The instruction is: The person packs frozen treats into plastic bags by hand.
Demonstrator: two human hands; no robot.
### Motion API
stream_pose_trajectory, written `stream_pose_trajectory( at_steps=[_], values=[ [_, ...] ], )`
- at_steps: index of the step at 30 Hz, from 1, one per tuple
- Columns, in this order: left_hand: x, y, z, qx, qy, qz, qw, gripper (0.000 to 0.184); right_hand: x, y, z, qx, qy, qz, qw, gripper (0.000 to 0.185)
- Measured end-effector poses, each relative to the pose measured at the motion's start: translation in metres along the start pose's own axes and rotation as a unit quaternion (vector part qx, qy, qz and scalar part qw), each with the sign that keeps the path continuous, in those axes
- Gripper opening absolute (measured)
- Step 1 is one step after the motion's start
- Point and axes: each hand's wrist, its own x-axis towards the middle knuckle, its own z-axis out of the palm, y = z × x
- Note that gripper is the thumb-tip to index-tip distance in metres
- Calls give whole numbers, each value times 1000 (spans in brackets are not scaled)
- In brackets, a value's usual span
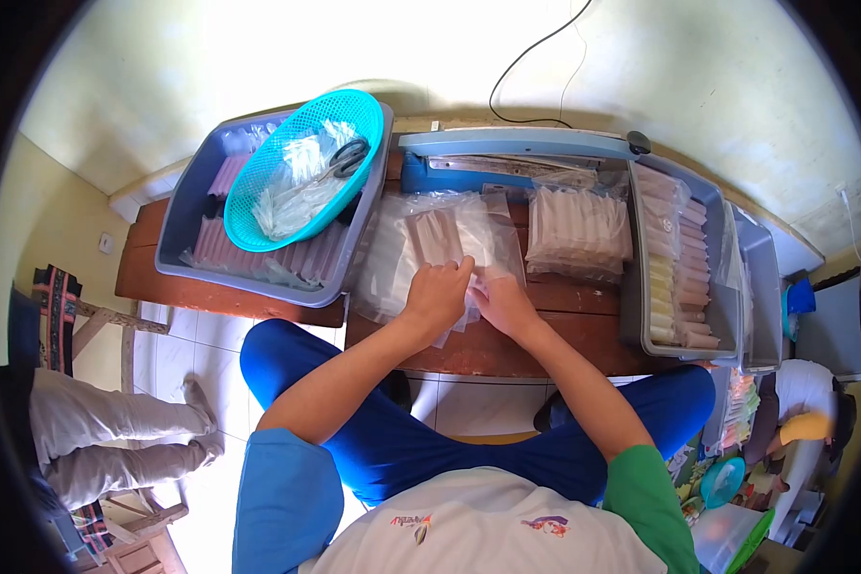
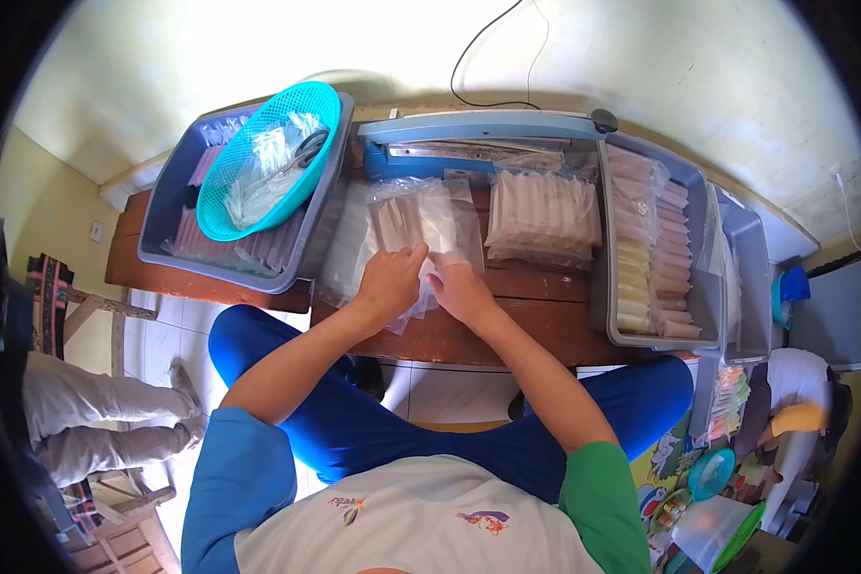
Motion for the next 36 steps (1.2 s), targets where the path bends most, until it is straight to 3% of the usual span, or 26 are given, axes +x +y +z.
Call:
stream_pose_trajectory(
  at_steps=[2, 6, 8, 12, 24, 28, 32, 36],
  values=[
    [0, 2, 0, 18, -9, -4, 1000, 30, -14, 13, -6, -27, -6, -77, 997, 32],
    [-2, 5, 3, 91, -9, -6, 996, 32, -34, 12, -28, -95, 37, -69, 992, 21],
    [-2, 6, 5, 95, -23, -6, 995, 32, -35, 13, -35, -193, 184, -136, 954, 18],
    [-4, 4, 6, 84, -68, -19, 994, 41, -31, 16, -40, -208, 240, -125, 940, 16],
    [-21, 5, -8, 81, -106, -15, 991, 40, -57, 21, -44, -162, 194, -124, 959, 7],
    [-30, 20, -17, 80, -121, -6, 989, 42, -72, 14, -52, -138, 131, -104, 976, 9],
    [-19, 43, -34, -6, -121, -4, 993, 38, -83, -11, -83, -105, 55, -59, 991, 18],
    [9, 81, -49, -157, -96, 18, 983, 34, -95, -5, -120, -83, 74, -56, 992, 23]
  ],
)
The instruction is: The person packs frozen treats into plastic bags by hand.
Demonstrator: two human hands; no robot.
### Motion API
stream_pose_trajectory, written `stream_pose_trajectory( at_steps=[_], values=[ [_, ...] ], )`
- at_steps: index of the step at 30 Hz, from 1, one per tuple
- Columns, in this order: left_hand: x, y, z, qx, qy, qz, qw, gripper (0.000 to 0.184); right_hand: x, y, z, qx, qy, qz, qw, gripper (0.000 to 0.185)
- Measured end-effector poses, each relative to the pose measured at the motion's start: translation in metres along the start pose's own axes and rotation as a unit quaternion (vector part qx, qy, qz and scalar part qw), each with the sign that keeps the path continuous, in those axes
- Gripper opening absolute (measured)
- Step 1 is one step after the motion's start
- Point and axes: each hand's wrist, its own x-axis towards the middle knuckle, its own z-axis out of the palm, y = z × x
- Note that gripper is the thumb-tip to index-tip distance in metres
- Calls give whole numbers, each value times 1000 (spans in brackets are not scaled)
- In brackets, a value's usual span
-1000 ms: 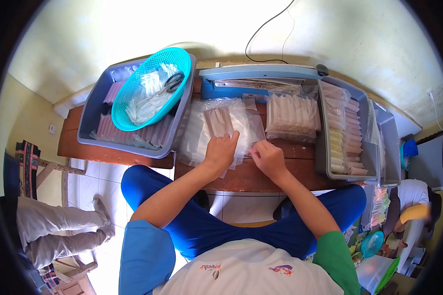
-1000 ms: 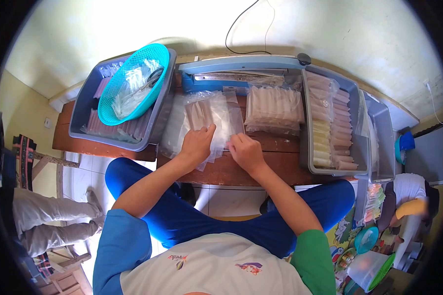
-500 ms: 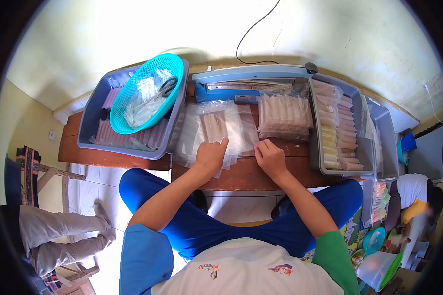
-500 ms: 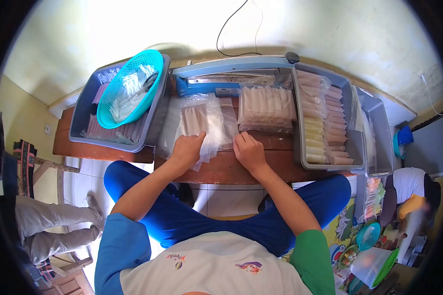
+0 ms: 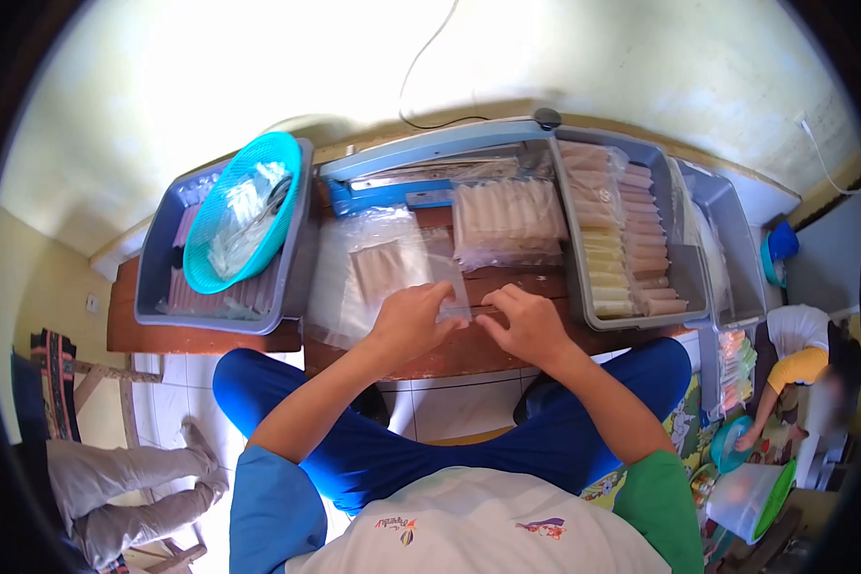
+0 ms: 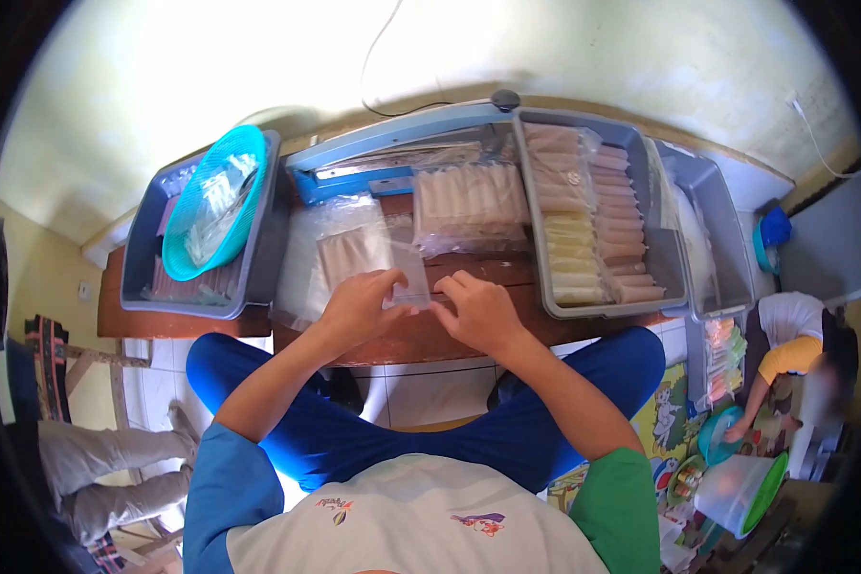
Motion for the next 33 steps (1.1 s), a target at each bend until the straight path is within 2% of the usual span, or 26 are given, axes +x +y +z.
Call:
stream_pose_trajectory(
  at_steps=[4, 6, 10, 12, 13, 14, 16, 17, 19, 23, 25, 29, 31, 33],
  values=[
    [42, 30, 22, -86, 34, 94, 991, 30, -14, 29, -54, -10, 72, 20, 997, 15],
    [69, 53, 37, -179, 52, 163, 969, 25, -25, 52, -83, -25, 99, 37, 994, 9],
    [128, 97, 75, -187, 63, 227, 954, 20, -49, 106, -133, -66, 121, 114, 984, 7],
    [151, 120, 93, -181, 47, 212, 959, 17, -60, 134, -151, -151, 95, 138, 974, 8],
    [161, 131, 102, -178, 49, 214, 959, 16, -66, 144, -159, -114, 66, 210, 969, 15],
    [169, 140, 110, -181, 41, 219, 958, 16, -72, 151, -164, -115, 69, 219, 966, 15],
    [186, 156, 126, -127, 6, 271, 954, 19, -85, 163, -172, -138, -35, 352, 925, 20],
    [194, 163, 133, -131, -1, 276, 952, 19, -90, 165, -175, -138, -33, 361, 922, 20],
    [209, 173, 153, -161, -116, 251, 947, 28, -93, 166, -175, -150, -74, 420, 892, 28],
    [229, 188, 186, -140, -144, 280, 939, 39, -96, 174, -175, -152, -60, 412, 896, 31],
    [233, 192, 197, -85, -207, 248, 943, 46, -93, 182, -179, -136, -130, 422, 887, 40],
    [230, 187, 200, -35, -210, 269, 939, 51, -87, 200, -182, -154, -200, 436, 864, 46],
    [226, 187, 192, -17, -225, 267, 937, 52, -82, 199, -185, -137, -224, 458, 849, 55],
    [225, 186, 192, -25, -216, 263, 940, 51, -74, 200, -182, -156, -258, 468, 831, 52]
  ],
)
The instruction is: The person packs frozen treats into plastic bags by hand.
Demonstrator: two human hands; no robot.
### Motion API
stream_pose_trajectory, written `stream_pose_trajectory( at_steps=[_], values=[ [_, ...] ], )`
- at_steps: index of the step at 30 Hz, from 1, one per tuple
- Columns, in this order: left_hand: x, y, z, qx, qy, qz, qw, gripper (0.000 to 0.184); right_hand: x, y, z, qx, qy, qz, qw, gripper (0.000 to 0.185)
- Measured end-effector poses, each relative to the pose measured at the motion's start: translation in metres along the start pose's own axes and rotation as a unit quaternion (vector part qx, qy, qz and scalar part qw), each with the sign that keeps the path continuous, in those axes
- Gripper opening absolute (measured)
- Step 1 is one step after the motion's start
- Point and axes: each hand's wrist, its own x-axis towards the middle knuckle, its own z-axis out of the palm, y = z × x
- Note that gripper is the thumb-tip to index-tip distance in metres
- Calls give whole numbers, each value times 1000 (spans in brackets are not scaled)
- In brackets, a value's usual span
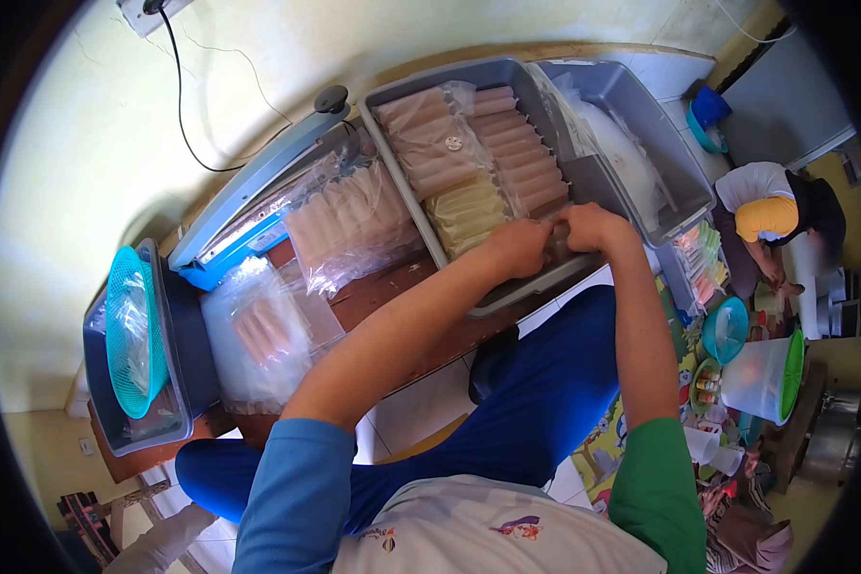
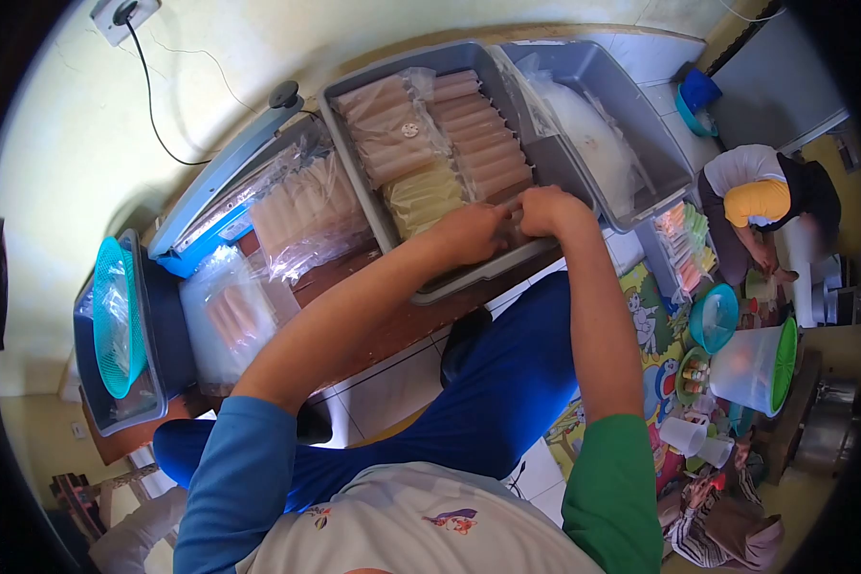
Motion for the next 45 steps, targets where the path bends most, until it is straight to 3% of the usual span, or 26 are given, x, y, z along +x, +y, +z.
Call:
stream_pose_trajectory(
  at_steps=[8, 10, 14, 16, 20, 23, 25, 26, 28, 34, 37, 41, 45],
  values=[
    [-1, 2, -3, -26, 26, 4, 999, 41, 6, -4, 0, -101, 16, -6, 995, 46],
    [2, 0, -2, -15, 1, -10, 1000, 53, 5, -5, -1, -85, -10, -13, 996, 61],
    [3, -1, -2, -3, 7, -2, 1000, 52, 4, 3, -1, -10, -33, -24, 999, 61],
    [2, 2, -4, -16, 12, -32, 999, 49, -8, 2, -3, 33, 6, -48, 998, 60],
    [0, 0, -1, -27, 41, -5, 999, 46, -14, 6, 1, 58, 47, -67, 995, 60],
    [-2, -3, -1, 7, 109, 17, 994, 47, -32, -1, -5, 83, 123, -102, 984, 55],
    [-5, -4, -5, -17, 245, 92, 965, 45, -45, -10, -9, 151, 193, -114, 963, 47],
    [-8, -4, -6, -14, 245, 92, 965, 45, -48, -14, -7, 153, 195, -116, 962, 47],
    [-25, 7, -23, -109, 301, 115, 940, 44, -53, -23, -4, 236, 271, -183, 915, 39],
    [-110, 13, -69, -200, 293, 117, 928, 40, -78, -83, 2, 270, 290, -295, 869, 32],
    [-165, -6, -74, -154, 296, 81, 939, 31, -81, -128, 24, 257, 266, -371, 852, 33],
    [-241, -24, -60, -162, 298, -5, 941, 31, -93, -187, 51, 250, 195, -396, 862, 31],
    [-283, -46, -32, -319, 268, -150, 896, 27, -73, -221, 95, 244, 147, -430, 857, 33]
  ],
)
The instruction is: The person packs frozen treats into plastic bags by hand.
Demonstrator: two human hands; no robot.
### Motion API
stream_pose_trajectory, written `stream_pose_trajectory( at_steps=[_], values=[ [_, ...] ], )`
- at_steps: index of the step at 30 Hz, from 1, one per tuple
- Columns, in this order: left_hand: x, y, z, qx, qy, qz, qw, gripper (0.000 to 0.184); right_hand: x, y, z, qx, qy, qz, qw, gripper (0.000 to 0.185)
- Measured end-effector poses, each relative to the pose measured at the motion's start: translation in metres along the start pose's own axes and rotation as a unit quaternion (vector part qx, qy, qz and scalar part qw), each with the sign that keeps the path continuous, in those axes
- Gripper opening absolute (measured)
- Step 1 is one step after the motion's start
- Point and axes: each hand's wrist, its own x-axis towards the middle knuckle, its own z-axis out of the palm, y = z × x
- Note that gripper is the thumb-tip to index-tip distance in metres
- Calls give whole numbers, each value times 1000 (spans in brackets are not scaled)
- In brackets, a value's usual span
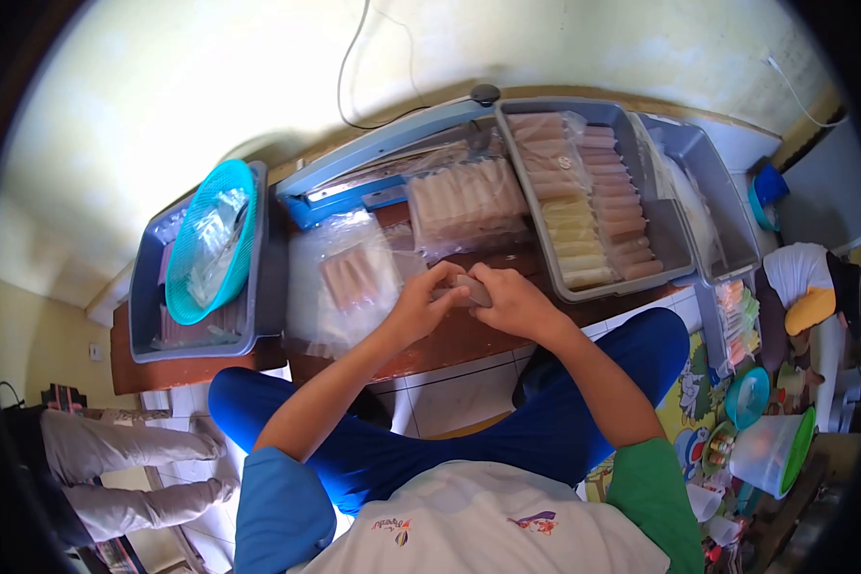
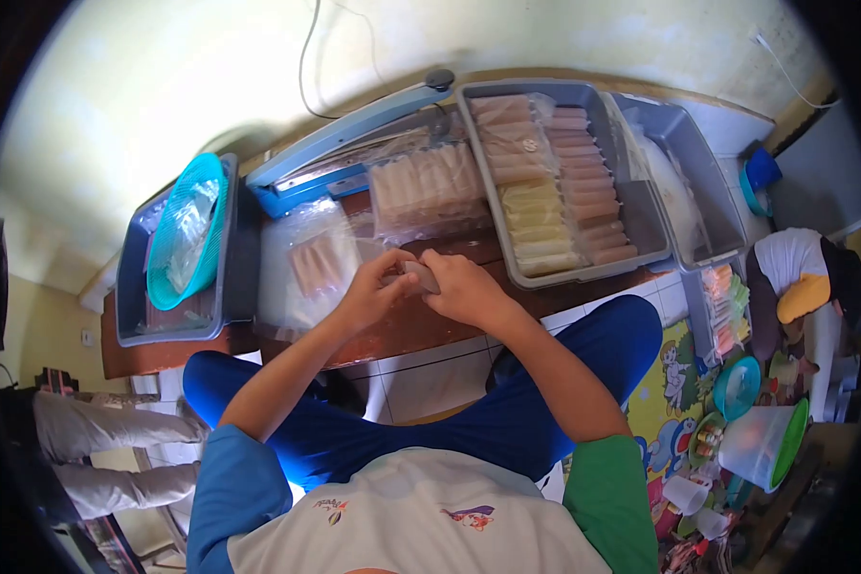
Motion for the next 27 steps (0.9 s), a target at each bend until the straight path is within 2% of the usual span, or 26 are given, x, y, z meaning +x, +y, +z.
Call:
stream_pose_trajectory(
  at_steps=[1, 6, 8, 9, 11, 12, 15, 17, 27],
  values=[
    [-4, -11, -1, -45, 2, -64, 997, 27, 1, 6, 9, 6, -13, 10, 1000, 35],
    [2, -51, 6, -68, 27, -131, 989, 30, 3, 27, 26, 8, -33, 57, 998, 39],
    [8, -73, 13, 17, 67, 68, 995, 35, 3, 33, 24, -3, -1, 70, 998, 35],
    [9, -64, 12, 16, 66, 69, 995, 35, 3, 37, 24, -5, 0, 70, 998, 35],
    [9, -38, 10, 64, 35, -23, 997, 38, 3, 47, 27, -34, 68, 42, 996, 32],
    [10, -39, 12, 62, 34, -22, 997, 38, 3, 50, 29, -35, 68, 44, 996, 32],
    [14, -47, 16, 106, 61, -7, 992, 37, 6, 55, 32, -47, 108, 52, 992, 33],
    [15, -58, 19, 111, 63, 66, 990, 39, 7, 56, 35, -9, 127, 77, 989, 35],
    [18, -55, 28, 190, 122, 92, 970, 47, 15, 57, 36, 31, 166, 58, 984, 41]
  ],
)
